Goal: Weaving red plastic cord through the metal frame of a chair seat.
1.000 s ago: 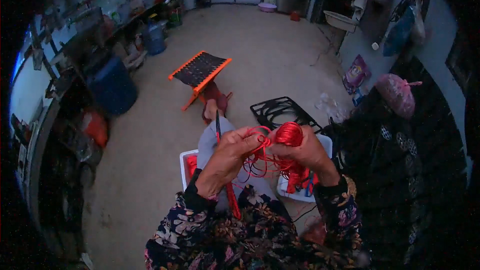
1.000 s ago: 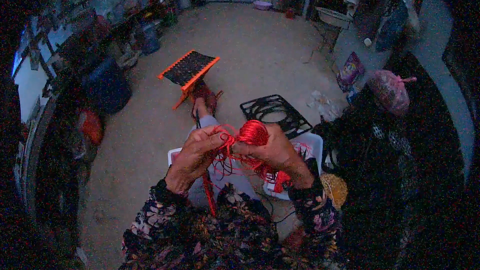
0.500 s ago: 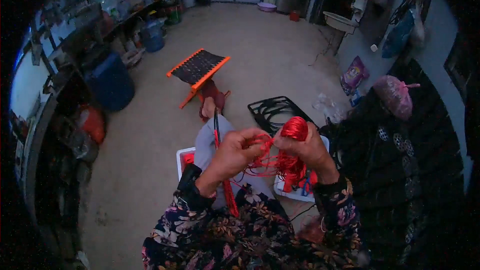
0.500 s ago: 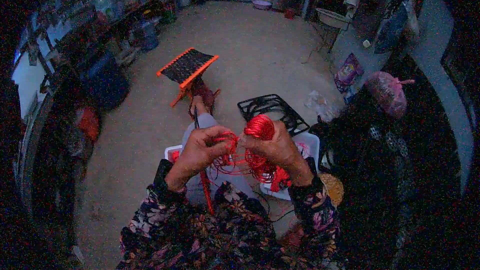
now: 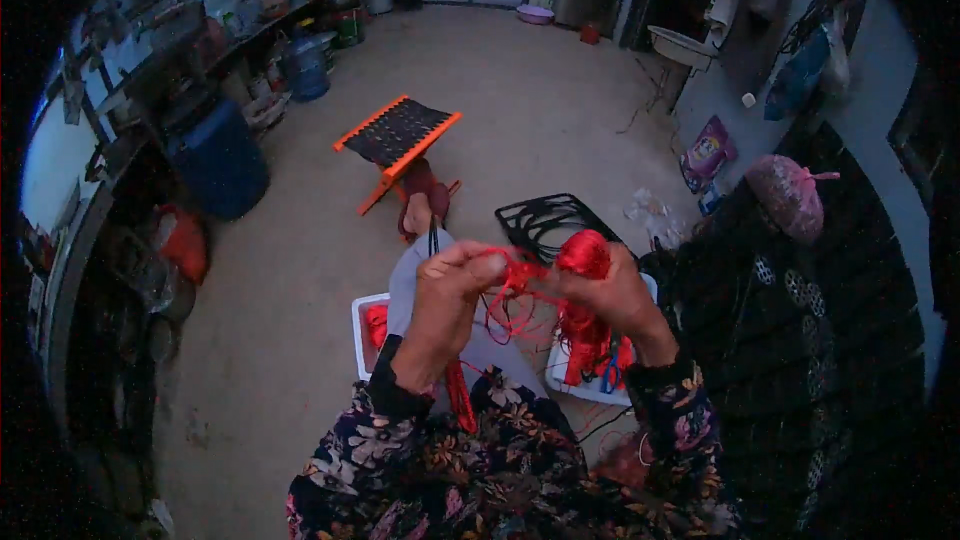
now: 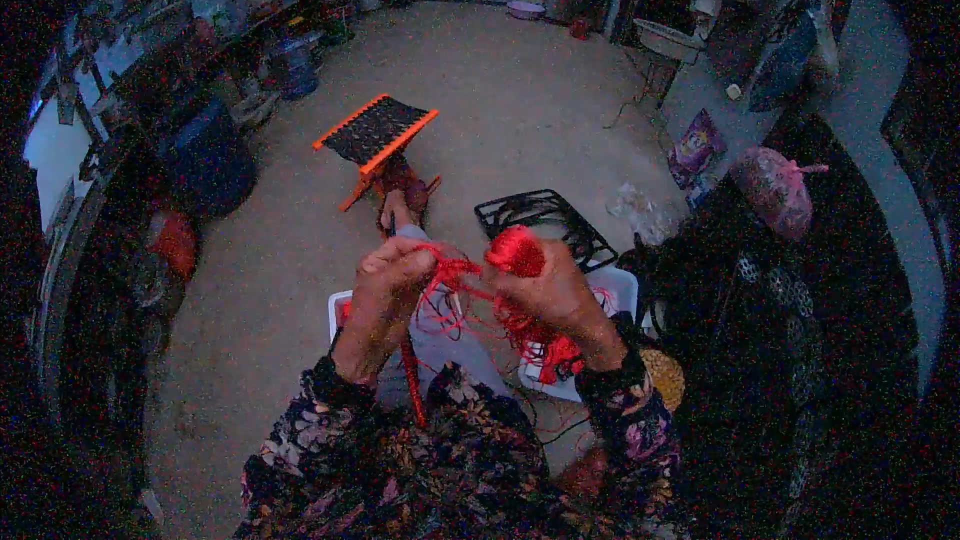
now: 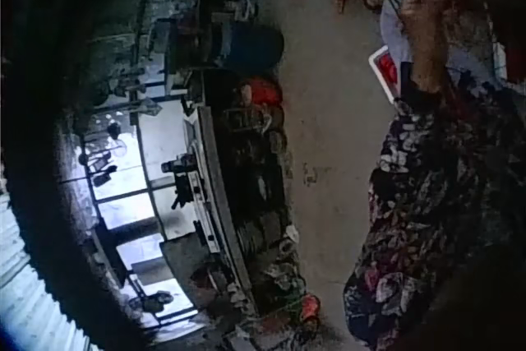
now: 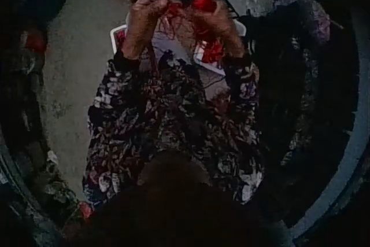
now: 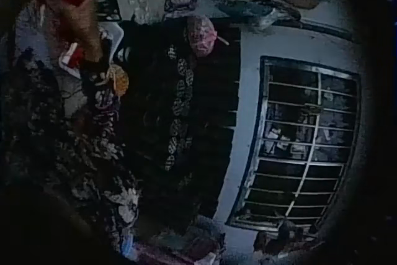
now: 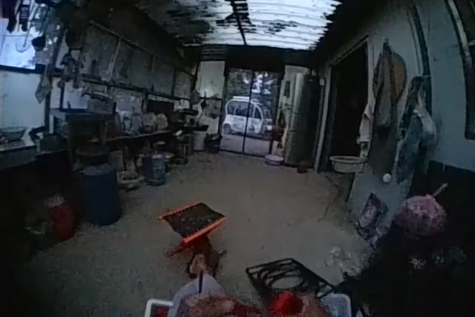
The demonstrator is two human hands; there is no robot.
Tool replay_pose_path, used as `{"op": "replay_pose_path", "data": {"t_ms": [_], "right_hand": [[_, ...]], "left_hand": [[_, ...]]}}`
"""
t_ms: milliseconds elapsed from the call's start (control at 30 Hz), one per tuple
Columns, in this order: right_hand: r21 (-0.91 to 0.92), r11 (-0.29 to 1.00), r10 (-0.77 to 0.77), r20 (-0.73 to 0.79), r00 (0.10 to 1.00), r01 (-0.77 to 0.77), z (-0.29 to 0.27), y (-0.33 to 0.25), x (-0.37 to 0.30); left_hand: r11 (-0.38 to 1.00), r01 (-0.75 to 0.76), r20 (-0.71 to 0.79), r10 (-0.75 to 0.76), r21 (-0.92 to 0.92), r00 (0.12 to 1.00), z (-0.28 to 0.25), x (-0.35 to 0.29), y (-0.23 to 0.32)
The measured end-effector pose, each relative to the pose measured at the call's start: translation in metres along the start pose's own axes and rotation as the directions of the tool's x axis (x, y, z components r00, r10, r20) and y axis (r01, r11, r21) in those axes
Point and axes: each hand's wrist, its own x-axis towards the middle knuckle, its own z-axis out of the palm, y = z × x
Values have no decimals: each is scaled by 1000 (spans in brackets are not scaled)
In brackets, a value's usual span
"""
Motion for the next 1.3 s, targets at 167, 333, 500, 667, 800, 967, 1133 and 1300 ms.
{"op": "replay_pose_path", "data": {"t_ms": [167, 333, 500, 667, 800, 967, 1133, 1300], "right_hand": [[354, 934, 95, -109, 989, -50, -15, 11, 9], [603, 797, 266, -316, 911, -23, -11, 25, 14], [925, 378, 121, -78, 990, 26, -20, 36, 19], [868, 496, 96, -98, 991, 38, -25, 31, 11], [662, 748, 186, -140, 972, -48, -27, 43, 23], [863, 505, 67, -61, 996, 19, -35, 17, 21], [700, 714, 15, 10, 1000, -18, -26, 49, 35], [456, 880, -123, -48, 991, 132, -38, 44, 33]], "left_hand": [[986, 68, 123, -49, -155, 991, -9, 2, 3], [990, 88, 230, -61, -107, 971, -8, 5, 7], [984, 132, 212, -104, -118, 972, -6, 10, 3], [990, 128, 152, -117, -66, 981, -10, 13, 4], [959, 210, 204, -248, 190, 947, -2, 10, -1], [976, 97, 82, -114, 194, 990, 12, 20, 10], [871, -178, 85, 156, 457, 984, 7, 38, 21], [813, -189, 137, 136, 550, 981, 23, 42, 28]]}}
